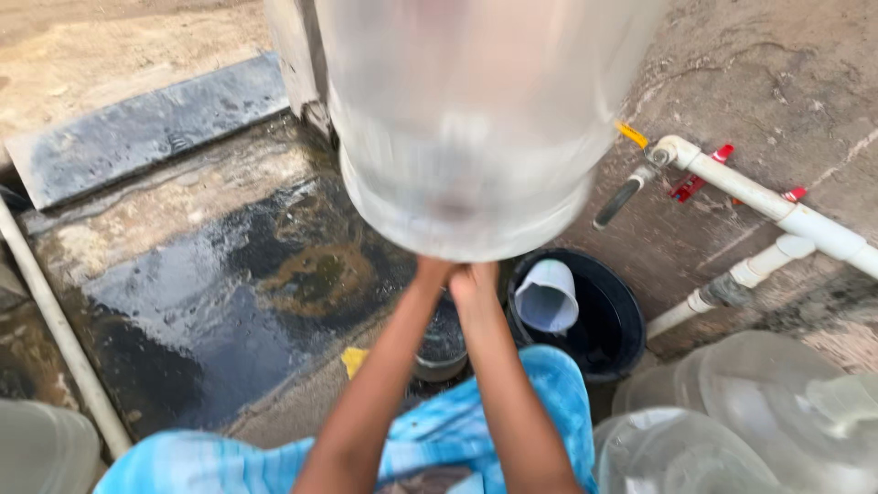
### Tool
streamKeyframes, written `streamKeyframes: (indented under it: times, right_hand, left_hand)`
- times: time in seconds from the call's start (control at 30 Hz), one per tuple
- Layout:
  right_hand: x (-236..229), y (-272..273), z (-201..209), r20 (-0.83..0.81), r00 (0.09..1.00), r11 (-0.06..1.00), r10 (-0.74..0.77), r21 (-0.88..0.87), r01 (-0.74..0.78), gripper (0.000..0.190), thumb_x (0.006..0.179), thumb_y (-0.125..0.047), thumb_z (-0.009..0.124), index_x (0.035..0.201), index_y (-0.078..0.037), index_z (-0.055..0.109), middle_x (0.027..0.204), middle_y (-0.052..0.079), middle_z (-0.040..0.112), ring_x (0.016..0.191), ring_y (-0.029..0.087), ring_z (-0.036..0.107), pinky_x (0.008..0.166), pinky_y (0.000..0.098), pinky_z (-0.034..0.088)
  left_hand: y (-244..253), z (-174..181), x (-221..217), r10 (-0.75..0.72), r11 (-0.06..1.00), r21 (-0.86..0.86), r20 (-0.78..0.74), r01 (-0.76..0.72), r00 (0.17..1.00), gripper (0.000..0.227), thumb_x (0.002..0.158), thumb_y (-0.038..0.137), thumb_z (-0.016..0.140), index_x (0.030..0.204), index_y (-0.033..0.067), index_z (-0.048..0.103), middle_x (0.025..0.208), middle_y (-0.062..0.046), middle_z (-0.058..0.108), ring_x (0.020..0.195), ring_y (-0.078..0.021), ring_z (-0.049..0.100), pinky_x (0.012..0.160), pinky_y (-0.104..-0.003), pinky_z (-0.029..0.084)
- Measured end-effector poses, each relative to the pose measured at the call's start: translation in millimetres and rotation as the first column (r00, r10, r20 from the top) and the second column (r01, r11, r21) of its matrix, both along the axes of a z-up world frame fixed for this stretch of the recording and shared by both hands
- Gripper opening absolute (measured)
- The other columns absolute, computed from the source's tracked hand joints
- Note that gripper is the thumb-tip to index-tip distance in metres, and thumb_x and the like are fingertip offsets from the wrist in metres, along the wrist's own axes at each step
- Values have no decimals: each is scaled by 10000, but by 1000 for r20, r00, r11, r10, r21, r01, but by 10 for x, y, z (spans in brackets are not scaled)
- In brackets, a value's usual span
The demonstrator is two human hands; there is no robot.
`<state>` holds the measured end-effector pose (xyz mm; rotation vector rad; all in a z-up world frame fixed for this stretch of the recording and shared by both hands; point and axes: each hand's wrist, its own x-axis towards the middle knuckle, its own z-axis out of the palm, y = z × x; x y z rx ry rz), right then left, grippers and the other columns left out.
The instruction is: The person scrubs the outside of a large plastic water jug with a sponge, then repeatedly shakes and rinses the jug with water and a cleaning solution from a small pitcher before setting it aside with other jugs.
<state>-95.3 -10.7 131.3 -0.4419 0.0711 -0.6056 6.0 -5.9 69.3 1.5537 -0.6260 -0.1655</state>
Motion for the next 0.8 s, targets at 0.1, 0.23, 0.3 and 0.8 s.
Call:
streamKeyframes:
  times: [0.1, 0.23, 0.3, 0.8]
  right_hand:
    - [375, -86, -320, -56, 998, 1000, -26, -3, 26, 536, 1066, -409, 444, 1481, -72, 482, 1495, 113, 522, 1361, 298, 521, 1151, 506, 439]
    - [433, -229, -483, -101, 994, 1000, -28, -3, 27, 553, 1063, -428, 435, 1477, -65, 493, 1489, 115, 525, 1361, 297, 518, 1145, 506, 441]
    - [387, -309, -350, -60, 998, 999, -34, 2, 34, 563, 1062, -437, 430, 1476, -62, 498, 1485, 115, 527, 1361, 297, 517, 1142, 506, 443]
    - [58, -298, -538, -135, 990, 999, -37, 9, 38, 640, 1052, -508, 396, 1463, -38, 536, 1462, 120, 538, 1361, 295, 506, 1120, 508, 453]
  left_hand:
    - [181, -301, 164, -10, 990, 142, -96, 24, 995, 479, 744, 242, 828, 1151, 33, 688, 1184, -165, 739, 1111, -327, 694, 1003, -477, 544]
    - [39, -435, 141, -13, 987, 155, -170, 40, 985, 480, 750, 242, 824, 1160, 34, 684, 1190, -163, 735, 1117, -325, 690, 1007, -477, 540]
    - [-143, -261, 133, -13, 997, 79, -123, 23, 992, 481, 754, 242, 822, 1164, 35, 682, 1193, -162, 733, 1120, -325, 688, 1009, -478, 538]
    - [-79, -225, -275, 23, 1000, -7, -112, -24, 993, 485, 777, 244, 806, 1195, 40, 668, 1215, -156, 719, 1142, -319, 672, 1024, -480, 522]
